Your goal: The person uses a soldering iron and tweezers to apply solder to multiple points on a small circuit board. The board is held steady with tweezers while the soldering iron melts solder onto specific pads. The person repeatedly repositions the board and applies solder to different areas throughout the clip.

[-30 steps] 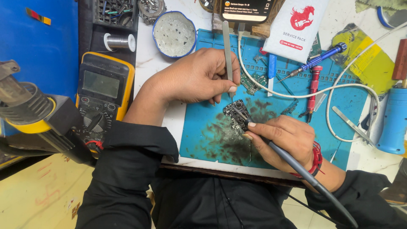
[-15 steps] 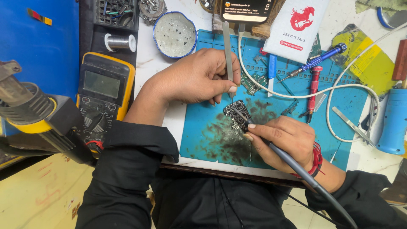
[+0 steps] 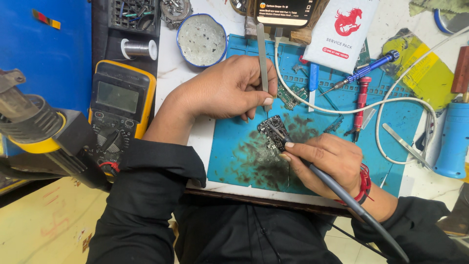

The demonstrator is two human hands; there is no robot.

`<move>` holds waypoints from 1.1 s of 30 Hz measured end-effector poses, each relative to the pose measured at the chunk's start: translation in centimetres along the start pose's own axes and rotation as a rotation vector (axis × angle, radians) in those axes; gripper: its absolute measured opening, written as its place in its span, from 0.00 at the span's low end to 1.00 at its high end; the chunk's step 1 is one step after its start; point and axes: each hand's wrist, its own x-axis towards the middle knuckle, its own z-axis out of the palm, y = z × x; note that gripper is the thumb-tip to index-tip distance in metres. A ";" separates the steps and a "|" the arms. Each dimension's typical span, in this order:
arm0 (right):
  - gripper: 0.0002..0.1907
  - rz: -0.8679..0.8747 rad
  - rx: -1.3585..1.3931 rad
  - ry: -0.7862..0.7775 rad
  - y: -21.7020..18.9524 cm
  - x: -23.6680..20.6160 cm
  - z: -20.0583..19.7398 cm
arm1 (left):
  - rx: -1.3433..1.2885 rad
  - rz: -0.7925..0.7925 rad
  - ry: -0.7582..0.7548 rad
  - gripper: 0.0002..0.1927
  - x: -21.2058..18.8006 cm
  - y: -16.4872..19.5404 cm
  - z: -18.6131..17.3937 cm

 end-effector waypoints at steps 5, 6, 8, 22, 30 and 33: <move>0.14 0.001 0.001 -0.012 -0.3 -0.2 -0.3 | -0.010 0.014 -0.013 0.06 -0.2 0.1 0.2; 0.14 0.001 0.004 -0.010 -0.3 -0.1 -0.2 | -0.006 0.010 -0.012 0.06 -0.2 0.1 0.1; 0.14 0.001 0.003 -0.010 -0.4 -0.2 -0.3 | 0.000 0.005 -0.012 0.06 -0.3 0.1 0.2; 0.14 0.007 -0.003 -0.023 -0.6 -0.3 -0.3 | 0.006 0.012 -0.001 0.05 -0.5 0.2 0.4; 0.14 0.016 0.001 0.000 -0.6 -0.1 -0.1 | 0.015 0.022 -0.003 0.06 -0.3 0.2 0.3; 0.14 0.021 0.005 -0.005 -1.0 -0.4 -0.4 | 0.011 0.021 -0.003 0.06 -0.6 0.3 0.6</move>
